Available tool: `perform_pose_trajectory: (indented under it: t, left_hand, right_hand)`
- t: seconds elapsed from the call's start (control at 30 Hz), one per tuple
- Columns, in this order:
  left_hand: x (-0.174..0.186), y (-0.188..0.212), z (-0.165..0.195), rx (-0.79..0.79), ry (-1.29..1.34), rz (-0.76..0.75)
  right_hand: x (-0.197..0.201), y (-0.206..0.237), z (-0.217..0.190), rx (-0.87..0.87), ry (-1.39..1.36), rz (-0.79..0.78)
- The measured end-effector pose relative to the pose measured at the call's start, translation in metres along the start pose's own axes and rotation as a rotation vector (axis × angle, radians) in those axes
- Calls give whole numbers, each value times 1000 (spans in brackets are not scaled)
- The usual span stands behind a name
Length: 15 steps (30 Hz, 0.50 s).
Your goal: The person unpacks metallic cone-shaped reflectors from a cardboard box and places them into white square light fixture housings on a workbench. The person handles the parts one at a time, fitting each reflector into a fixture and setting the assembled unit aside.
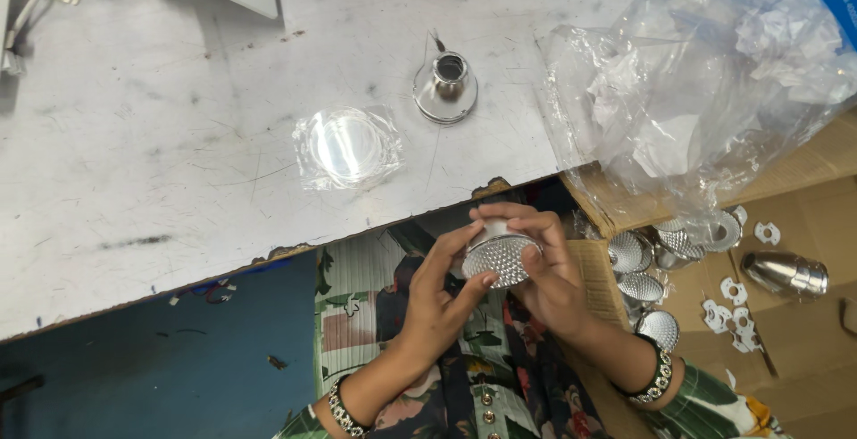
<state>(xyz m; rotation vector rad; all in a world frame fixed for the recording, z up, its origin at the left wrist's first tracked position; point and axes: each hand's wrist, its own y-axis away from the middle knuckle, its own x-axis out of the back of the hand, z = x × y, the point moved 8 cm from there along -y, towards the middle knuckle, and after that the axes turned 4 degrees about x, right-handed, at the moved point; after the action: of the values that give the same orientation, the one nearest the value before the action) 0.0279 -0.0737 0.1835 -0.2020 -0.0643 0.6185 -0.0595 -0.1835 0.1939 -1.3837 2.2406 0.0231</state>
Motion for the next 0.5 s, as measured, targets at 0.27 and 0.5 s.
perform_pose_trajectory:
  t: [0.27,0.5]
  left_hand:
    - [24,-17,40,-210,-440,13]
    - [17,-16,40,-252,-485,-11]
  right_hand:
    - [-4,-5,-12,83,266,-43]
    - [-5,0,-20,157,570,-71]
